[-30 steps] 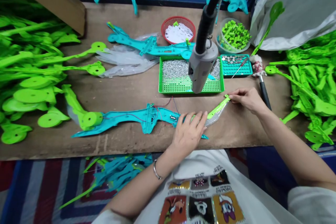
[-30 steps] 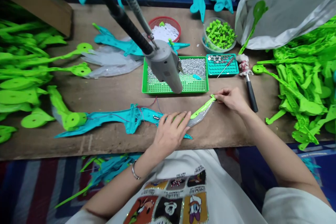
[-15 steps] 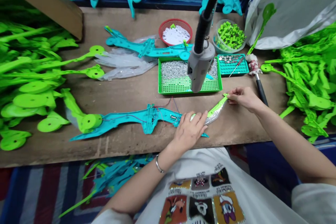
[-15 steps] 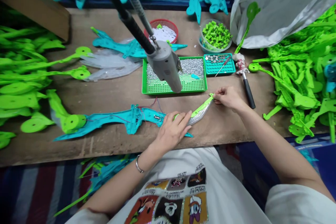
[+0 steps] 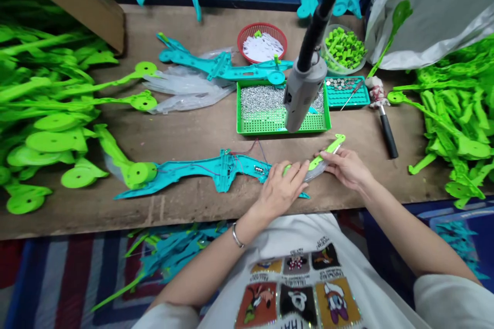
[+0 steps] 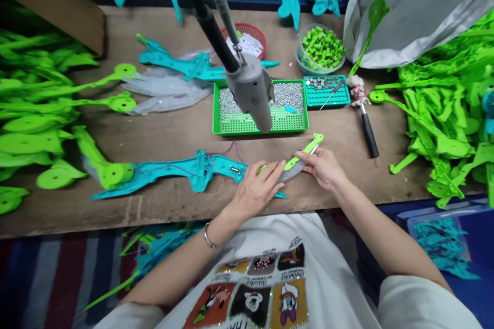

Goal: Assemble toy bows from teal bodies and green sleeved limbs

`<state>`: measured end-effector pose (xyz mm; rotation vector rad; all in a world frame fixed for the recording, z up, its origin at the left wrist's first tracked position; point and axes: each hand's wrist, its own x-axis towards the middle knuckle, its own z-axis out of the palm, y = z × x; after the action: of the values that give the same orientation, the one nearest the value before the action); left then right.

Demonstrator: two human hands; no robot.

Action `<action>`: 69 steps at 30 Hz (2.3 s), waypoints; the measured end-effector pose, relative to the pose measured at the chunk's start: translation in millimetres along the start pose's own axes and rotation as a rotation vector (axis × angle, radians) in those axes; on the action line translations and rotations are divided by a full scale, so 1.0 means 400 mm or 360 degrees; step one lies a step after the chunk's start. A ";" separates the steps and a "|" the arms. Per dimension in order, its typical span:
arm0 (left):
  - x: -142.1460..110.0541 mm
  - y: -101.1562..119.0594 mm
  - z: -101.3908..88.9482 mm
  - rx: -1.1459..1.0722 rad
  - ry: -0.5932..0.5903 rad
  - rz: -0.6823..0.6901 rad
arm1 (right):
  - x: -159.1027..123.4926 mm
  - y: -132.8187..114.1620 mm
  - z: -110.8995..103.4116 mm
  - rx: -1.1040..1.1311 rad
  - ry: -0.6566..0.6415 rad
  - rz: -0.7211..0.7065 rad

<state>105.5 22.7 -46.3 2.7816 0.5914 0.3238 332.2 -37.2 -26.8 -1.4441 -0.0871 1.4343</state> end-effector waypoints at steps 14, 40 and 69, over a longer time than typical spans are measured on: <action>-0.001 -0.005 -0.005 -0.0229 0.0016 -0.0034 | -0.033 0.069 0.075 0.0126 0.0090 -0.0091; 0.252 -0.182 -0.145 -0.0898 -0.1570 0.0250 | -0.086 0.080 0.084 -0.0025 0.0164 -0.0334; 0.258 -0.238 -0.123 -0.1495 -0.1483 0.0092 | -0.086 0.145 0.145 0.0196 0.0240 -0.0310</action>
<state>149.4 161.1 -13.6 1.7333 0.0610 -0.5416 244.5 -52.1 -26.7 -1.3975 -0.0425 1.1500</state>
